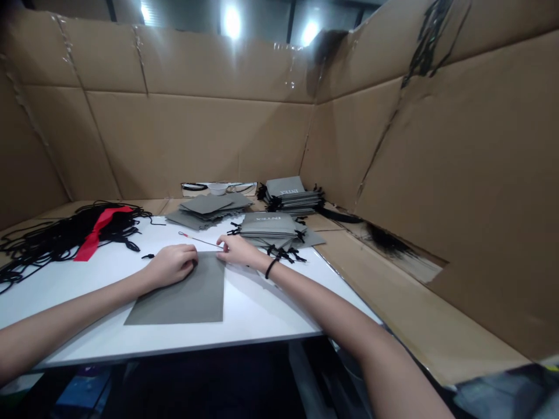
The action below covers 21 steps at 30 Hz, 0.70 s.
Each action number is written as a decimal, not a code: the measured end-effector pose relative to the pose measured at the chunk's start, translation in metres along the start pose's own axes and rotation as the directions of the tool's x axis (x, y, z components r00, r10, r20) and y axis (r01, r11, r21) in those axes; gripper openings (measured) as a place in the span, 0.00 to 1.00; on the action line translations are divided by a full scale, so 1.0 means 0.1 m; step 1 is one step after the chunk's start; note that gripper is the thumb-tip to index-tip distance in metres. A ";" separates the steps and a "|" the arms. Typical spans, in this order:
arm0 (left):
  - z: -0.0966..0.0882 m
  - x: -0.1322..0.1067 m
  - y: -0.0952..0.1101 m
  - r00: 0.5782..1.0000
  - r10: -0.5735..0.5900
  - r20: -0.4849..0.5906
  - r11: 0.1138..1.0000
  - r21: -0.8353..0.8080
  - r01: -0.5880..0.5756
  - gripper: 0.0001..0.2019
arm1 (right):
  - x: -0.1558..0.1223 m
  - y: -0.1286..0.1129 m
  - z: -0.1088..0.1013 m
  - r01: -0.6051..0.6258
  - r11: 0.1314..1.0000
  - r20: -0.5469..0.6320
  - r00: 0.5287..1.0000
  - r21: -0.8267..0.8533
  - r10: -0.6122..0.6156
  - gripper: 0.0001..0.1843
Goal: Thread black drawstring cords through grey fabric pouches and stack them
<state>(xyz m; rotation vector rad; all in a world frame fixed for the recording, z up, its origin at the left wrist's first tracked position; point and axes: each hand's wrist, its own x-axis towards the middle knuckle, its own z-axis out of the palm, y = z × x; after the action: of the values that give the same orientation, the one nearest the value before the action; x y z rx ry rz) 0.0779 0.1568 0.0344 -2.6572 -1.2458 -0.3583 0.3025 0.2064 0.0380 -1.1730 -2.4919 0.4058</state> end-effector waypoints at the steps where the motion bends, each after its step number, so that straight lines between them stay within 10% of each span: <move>1: 0.00 0.00 0.01 1.000 -0.001 0.001 1.000 0.004 0.001 0.11 | 0.04 0.00 0.02 -0.010 1.000 0.031 0.999 0.023 0.010 0.17; 5: -0.02 0.01 0.06 0.996 0.039 -0.085 0.999 -0.004 -0.040 0.10 | 0.10 -0.05 0.03 -0.079 0.949 0.148 0.988 0.304 0.035 0.19; 10: -0.08 -0.03 0.21 0.961 0.130 -0.243 0.979 -0.123 -0.163 0.12 | 0.00 -0.18 -0.03 -0.219 0.657 0.220 0.972 0.722 0.082 0.13; 21: -0.10 -0.07 0.41 0.848 0.238 -0.474 0.948 -0.075 -0.308 0.12 | -0.06 -0.38 0.10 -0.168 0.393 0.148 0.986 0.904 0.081 0.06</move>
<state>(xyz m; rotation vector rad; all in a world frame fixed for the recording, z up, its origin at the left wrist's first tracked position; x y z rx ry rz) 0.1036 0.1235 0.0393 -2.5900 -0.7049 -0.9985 0.2757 0.1770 0.0432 -0.8080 -1.6541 1.6486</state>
